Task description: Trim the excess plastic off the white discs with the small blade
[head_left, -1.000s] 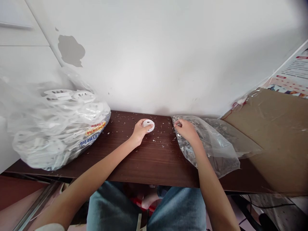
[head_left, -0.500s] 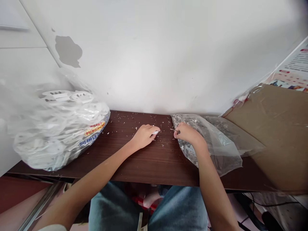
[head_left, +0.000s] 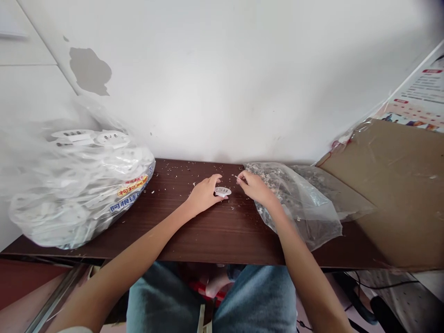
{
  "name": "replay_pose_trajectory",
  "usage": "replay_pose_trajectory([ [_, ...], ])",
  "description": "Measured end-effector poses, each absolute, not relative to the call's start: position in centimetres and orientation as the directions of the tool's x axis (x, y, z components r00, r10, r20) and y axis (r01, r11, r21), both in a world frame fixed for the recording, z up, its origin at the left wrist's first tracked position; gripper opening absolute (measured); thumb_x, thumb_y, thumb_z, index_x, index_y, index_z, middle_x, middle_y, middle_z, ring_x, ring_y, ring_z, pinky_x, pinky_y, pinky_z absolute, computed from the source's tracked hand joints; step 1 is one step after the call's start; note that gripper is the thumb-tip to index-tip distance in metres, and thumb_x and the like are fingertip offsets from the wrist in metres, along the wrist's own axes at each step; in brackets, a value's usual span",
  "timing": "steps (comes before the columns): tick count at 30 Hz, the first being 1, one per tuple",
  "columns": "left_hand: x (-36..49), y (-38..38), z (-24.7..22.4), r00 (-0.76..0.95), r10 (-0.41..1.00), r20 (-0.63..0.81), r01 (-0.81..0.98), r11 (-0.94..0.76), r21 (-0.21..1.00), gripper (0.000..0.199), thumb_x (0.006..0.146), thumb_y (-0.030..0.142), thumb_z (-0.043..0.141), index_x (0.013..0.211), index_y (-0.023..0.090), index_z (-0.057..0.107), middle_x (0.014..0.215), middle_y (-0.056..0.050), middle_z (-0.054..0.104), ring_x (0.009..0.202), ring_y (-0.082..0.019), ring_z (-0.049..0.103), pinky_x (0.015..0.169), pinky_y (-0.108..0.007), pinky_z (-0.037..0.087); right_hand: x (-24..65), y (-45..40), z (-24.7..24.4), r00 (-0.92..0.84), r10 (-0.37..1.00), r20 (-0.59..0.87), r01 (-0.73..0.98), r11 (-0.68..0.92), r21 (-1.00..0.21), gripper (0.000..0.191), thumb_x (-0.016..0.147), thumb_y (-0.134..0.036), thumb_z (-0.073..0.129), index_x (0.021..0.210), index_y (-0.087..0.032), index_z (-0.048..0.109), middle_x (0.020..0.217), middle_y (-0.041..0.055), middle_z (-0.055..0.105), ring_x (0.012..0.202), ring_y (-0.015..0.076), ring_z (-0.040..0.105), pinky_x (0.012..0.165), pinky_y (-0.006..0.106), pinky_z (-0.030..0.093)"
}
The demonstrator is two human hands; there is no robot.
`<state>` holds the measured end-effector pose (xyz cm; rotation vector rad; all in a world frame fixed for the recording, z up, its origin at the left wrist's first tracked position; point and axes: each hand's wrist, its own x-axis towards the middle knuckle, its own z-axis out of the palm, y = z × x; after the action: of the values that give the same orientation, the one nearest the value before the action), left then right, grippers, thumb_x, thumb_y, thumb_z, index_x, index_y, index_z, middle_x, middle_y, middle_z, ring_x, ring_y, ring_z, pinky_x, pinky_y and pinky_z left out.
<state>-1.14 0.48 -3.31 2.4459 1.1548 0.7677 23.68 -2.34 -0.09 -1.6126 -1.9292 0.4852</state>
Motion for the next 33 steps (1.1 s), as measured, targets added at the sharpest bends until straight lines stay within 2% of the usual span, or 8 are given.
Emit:
replay_pose_trajectory([
  [3, -1.2, 0.6, -3.4, 0.481, 0.827, 0.291, 0.601, -0.552, 0.577, 0.081, 0.077, 0.051, 0.090, 0.142, 0.024, 0.050, 0.122, -0.013, 0.074, 0.115, -0.037, 0.070, 0.090, -0.043, 0.053, 22.0, -1.9, -0.9, -0.103, 0.976, 0.193, 0.681, 0.211, -0.701, 0.014, 0.100, -0.034, 0.055, 0.103, -0.022, 0.062, 0.098, 0.0035, 0.073, 0.079, 0.0187, 0.065, 0.073, 0.031, 0.045],
  [6, -1.3, 0.6, -3.4, 0.492, 0.818, 0.297, 0.558, -0.558, 0.614, 0.072, 0.083, 0.037, 0.085, 0.143, 0.024, 0.047, 0.121, -0.012, 0.074, 0.111, -0.033, 0.071, 0.091, -0.043, 0.054, 21.1, -1.8, -1.5, -0.076, 0.985, 0.153, 0.577, 0.169, -0.799, 0.018, 0.096, -0.037, 0.061, 0.105, -0.022, 0.063, 0.098, 0.0018, 0.073, 0.067, 0.0150, 0.063, 0.069, 0.030, 0.048],
  [10, -1.3, 0.5, -3.3, 0.530, 0.770, 0.354, 0.503, -0.623, 0.599, 0.045, 0.091, 0.019, 0.068, 0.134, 0.023, 0.054, 0.120, -0.011, 0.074, 0.112, -0.030, 0.071, 0.094, -0.043, 0.053, 21.0, -1.5, -2.3, -0.096, 0.989, 0.110, 0.557, 0.145, -0.818, 0.021, 0.096, -0.040, 0.061, 0.102, -0.022, 0.070, 0.074, -0.0022, 0.069, 0.059, 0.0149, 0.062, 0.067, 0.029, 0.048],
  [14, -1.3, 0.2, -2.9, 0.575, 0.718, 0.391, 0.467, -0.681, 0.564, 0.019, 0.094, 0.017, 0.057, 0.112, 0.023, 0.063, 0.111, -0.007, 0.073, 0.099, -0.025, 0.070, 0.089, -0.039, 0.053, 20.9, -1.3, -2.8, -0.101, 0.988, 0.114, 0.572, 0.152, -0.806, 0.025, 0.097, -0.041, 0.060, 0.102, -0.022, 0.075, 0.085, -0.0002, 0.075, 0.059, 0.0138, 0.062, 0.066, 0.028, 0.048],
  [18, -1.4, -0.1, -2.6, 0.583, 0.714, 0.389, 0.463, -0.685, 0.563, 0.014, 0.094, 0.021, 0.059, 0.107, 0.024, 0.063, 0.107, -0.005, 0.072, 0.084, -0.021, 0.066, 0.080, -0.035, 0.052, 20.7, -1.3, -2.9, -0.108, 0.985, 0.131, 0.587, 0.170, -0.792, 0.026, 0.096, -0.039, 0.060, 0.102, -0.022, 0.079, 0.096, 0.0017, 0.079, 0.071, 0.0156, 0.066, 0.070, 0.028, 0.048],
  [23, -1.4, 0.1, -2.8, 0.590, 0.707, 0.390, 0.451, -0.689, 0.568, 0.011, 0.094, 0.021, 0.060, 0.105, 0.025, 0.060, 0.109, -0.003, 0.072, 0.090, -0.022, 0.067, 0.081, -0.034, 0.050, 20.8, -1.2, -2.8, -0.113, 0.980, 0.161, 0.559, 0.197, -0.806, 0.022, 0.095, -0.036, 0.062, 0.103, -0.023, 0.080, 0.104, 0.0030, 0.079, 0.092, 0.0192, 0.071, 0.083, 0.031, 0.052],
  [27, -1.5, 0.4, -2.9, 0.595, 0.699, 0.397, 0.436, -0.695, 0.572, 0.010, 0.093, 0.019, 0.060, 0.102, 0.024, 0.058, 0.109, -0.003, 0.071, 0.094, -0.022, 0.067, 0.084, -0.034, 0.049, 20.9, -1.3, -2.7, -0.070, 0.983, 0.169, 0.495, 0.181, -0.850, 0.027, 0.094, -0.032, 0.066, 0.119, -0.024, 0.074, 0.118, 0.0060, 0.078, 0.108, 0.0210, 0.074, 0.096, 0.036, 0.055],
  [33, -1.8, 0.5, -2.8, 0.625, 0.678, 0.388, 0.420, -0.710, 0.565, 0.011, 0.095, 0.019, 0.058, 0.105, 0.024, 0.060, 0.111, -0.004, 0.071, 0.096, -0.021, 0.068, 0.087, -0.034, 0.050, 21.2, -1.9, -2.2, -0.120, 0.974, 0.192, 0.589, 0.226, -0.776, 0.032, 0.096, -0.029, 0.067, 0.128, -0.026, 0.068, 0.116, 0.0062, 0.079, 0.113, 0.0239, 0.075, 0.101, 0.040, 0.054],
])
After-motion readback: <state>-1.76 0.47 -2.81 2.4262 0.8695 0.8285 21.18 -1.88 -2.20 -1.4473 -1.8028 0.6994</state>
